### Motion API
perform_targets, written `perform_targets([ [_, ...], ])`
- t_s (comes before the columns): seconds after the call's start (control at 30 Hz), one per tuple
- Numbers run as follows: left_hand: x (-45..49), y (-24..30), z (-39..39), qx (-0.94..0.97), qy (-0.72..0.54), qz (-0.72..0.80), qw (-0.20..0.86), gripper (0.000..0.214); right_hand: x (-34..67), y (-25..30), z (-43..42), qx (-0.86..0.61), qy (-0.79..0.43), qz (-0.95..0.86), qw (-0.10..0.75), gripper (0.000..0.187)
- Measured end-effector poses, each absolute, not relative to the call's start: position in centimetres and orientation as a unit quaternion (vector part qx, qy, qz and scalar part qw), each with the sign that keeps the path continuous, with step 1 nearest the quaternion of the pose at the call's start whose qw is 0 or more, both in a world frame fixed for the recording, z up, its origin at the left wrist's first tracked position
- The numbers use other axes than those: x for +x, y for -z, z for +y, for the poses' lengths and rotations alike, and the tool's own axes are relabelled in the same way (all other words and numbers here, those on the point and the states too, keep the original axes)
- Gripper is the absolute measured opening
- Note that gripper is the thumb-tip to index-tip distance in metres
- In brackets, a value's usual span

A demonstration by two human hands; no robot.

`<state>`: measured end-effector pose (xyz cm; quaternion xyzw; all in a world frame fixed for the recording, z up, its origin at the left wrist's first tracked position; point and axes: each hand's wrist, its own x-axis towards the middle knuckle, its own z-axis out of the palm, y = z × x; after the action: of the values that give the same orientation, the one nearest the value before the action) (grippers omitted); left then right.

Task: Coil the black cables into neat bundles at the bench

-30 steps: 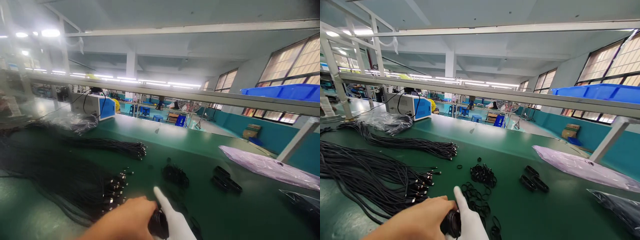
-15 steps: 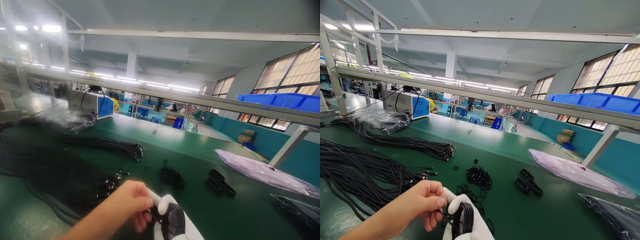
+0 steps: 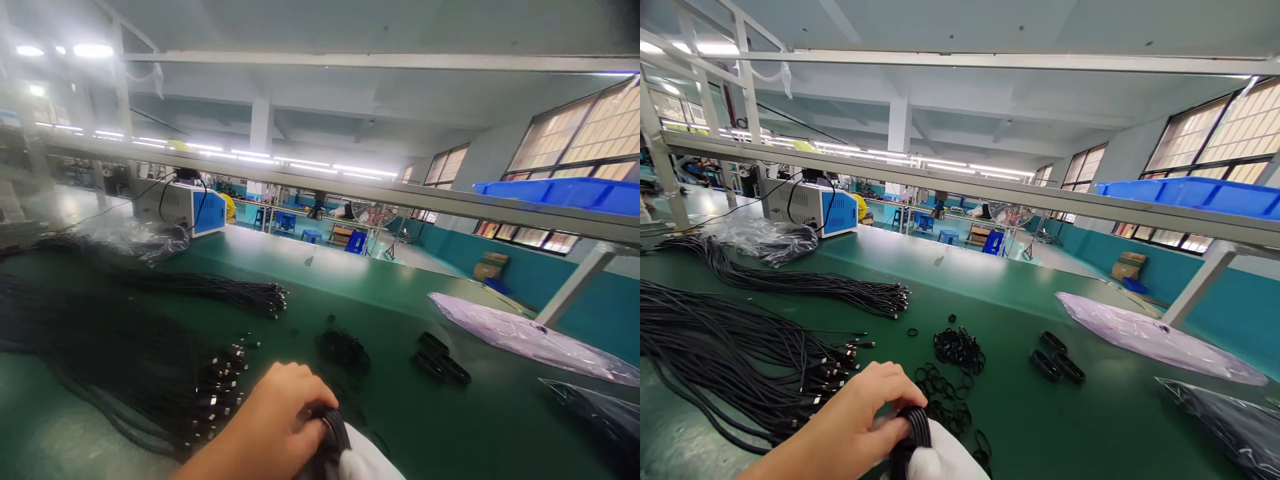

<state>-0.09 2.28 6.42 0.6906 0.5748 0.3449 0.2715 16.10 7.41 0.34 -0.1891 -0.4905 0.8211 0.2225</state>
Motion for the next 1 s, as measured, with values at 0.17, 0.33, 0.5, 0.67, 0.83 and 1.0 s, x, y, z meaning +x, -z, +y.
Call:
perform_targets([
  [0.17,-1.8,-5.5,3.5,0.626,-0.394,0.540,0.401,0.025,14.2,2.4,8.0,-0.214,-0.862,-0.390,0.244,0.066],
  [0.33,-2.7,-3.2,4.0,0.584,-0.441,0.391,0.558,0.044,12.7,5.0,8.2,-0.234,-0.855,-0.370,0.276,0.076],
  [0.5,-1.9,-2.6,4.4,0.582,-0.446,0.465,0.496,0.029,13.2,3.1,7.9,-0.201,-0.886,-0.348,0.229,0.072],
  [0.67,-1.2,-2.5,4.1,0.670,-0.404,0.568,0.256,0.042,14.3,1.9,8.0,-0.130,-0.852,-0.443,0.247,0.050],
  [0.83,-0.2,-1.8,2.9,0.604,-0.417,0.640,0.226,0.018,14.5,1.9,8.3,-0.138,-0.872,-0.405,0.237,0.049],
  [1.0,0.2,-0.6,3.0,0.470,-0.482,0.551,0.493,0.024,14.6,0.8,7.9,-0.139,-0.871,-0.416,0.223,0.043],
])
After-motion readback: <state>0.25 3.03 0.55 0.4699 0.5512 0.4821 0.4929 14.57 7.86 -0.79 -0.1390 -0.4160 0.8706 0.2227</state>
